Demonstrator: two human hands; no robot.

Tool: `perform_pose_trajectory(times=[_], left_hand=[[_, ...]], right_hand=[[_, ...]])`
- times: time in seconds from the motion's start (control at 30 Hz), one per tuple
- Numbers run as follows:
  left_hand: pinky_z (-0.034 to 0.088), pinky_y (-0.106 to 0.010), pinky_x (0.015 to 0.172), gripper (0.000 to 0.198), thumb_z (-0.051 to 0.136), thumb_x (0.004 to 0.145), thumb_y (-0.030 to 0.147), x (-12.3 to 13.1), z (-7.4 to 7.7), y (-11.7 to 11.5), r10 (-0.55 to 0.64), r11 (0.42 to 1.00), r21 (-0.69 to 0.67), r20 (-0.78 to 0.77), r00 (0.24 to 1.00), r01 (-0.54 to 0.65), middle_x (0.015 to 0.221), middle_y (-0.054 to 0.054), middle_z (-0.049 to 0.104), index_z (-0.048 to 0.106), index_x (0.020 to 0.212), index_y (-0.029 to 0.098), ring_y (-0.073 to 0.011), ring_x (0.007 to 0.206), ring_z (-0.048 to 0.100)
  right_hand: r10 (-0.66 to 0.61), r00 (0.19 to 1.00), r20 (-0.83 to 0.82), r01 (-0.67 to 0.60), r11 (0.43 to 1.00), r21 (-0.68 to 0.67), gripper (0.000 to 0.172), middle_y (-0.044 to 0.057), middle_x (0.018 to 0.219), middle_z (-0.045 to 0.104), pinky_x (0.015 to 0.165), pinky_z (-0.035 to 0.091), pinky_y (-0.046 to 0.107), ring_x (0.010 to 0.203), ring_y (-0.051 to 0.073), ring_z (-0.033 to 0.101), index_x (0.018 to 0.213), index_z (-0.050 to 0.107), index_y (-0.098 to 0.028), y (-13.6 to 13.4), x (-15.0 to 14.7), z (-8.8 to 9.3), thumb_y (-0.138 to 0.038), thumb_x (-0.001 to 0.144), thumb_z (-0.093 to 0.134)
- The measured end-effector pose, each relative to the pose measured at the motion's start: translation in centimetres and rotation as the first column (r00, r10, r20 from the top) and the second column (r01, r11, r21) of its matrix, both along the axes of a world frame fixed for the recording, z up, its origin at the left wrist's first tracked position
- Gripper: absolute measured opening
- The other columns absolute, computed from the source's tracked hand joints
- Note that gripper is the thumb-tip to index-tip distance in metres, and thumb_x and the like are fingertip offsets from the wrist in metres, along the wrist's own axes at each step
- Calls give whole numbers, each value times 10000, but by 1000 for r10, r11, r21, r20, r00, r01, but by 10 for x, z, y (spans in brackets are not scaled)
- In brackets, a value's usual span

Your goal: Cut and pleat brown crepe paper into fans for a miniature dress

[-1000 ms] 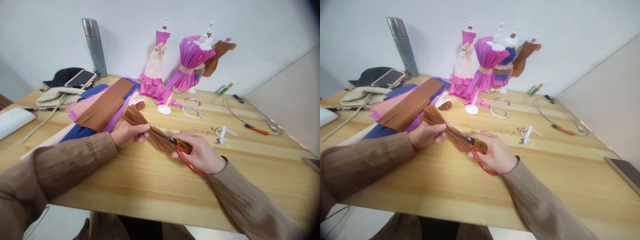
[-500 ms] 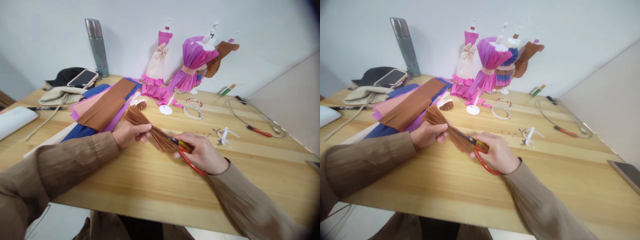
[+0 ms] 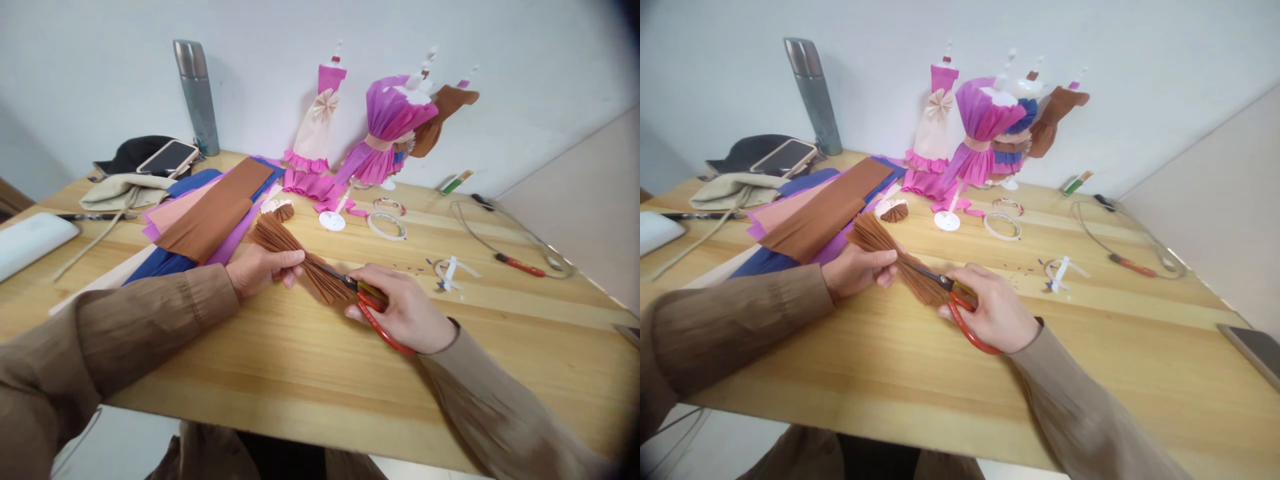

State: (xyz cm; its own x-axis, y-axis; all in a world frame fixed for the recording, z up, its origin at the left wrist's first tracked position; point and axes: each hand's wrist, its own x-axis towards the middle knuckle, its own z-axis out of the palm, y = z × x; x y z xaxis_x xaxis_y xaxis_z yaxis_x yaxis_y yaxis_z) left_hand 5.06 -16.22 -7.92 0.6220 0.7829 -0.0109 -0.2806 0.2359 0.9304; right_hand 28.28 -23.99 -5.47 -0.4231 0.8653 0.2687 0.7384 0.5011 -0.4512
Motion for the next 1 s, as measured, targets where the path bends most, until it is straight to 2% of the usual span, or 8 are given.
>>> perform_pose_trajectory(times=[0.23, 0.6, 1.0], left_hand=[[315, -213, 410, 322, 765, 679, 394, 0, -1, 0, -34, 999, 23, 16, 999, 33, 587, 9, 605, 629, 768, 116, -70, 430, 509], [339, -223, 434, 298, 769, 658, 356, -1, 4, -2, -51, 999, 8, -8, 999, 51, 605, 3, 623, 634, 765, 112, -89, 450, 551], [351, -220, 444, 257, 745, 676, 319, 0, 4, -3, -62, 996, 65, 4, 998, 61, 611, 4, 633, 637, 779, 110, -92, 457, 564]], right_hand=[[-11, 1000, 24, 11, 1000, 24, 408, 85, 810, 640, 618, 484, 321, 689, 197, 596, 1026, 639, -166, -1, 0, -1, -515, 815, 607], [-15, 1000, 19, 13, 997, 79, 397, 77, 785, 631, 619, 481, 316, 678, 189, 596, 1029, 641, -159, -2, -5, 0, -501, 831, 600], [-19, 1000, 19, 16, 993, 120, 332, 73, 786, 668, 626, 479, 285, 690, 178, 622, 981, 662, -170, -2, -6, -3, -465, 842, 602]])
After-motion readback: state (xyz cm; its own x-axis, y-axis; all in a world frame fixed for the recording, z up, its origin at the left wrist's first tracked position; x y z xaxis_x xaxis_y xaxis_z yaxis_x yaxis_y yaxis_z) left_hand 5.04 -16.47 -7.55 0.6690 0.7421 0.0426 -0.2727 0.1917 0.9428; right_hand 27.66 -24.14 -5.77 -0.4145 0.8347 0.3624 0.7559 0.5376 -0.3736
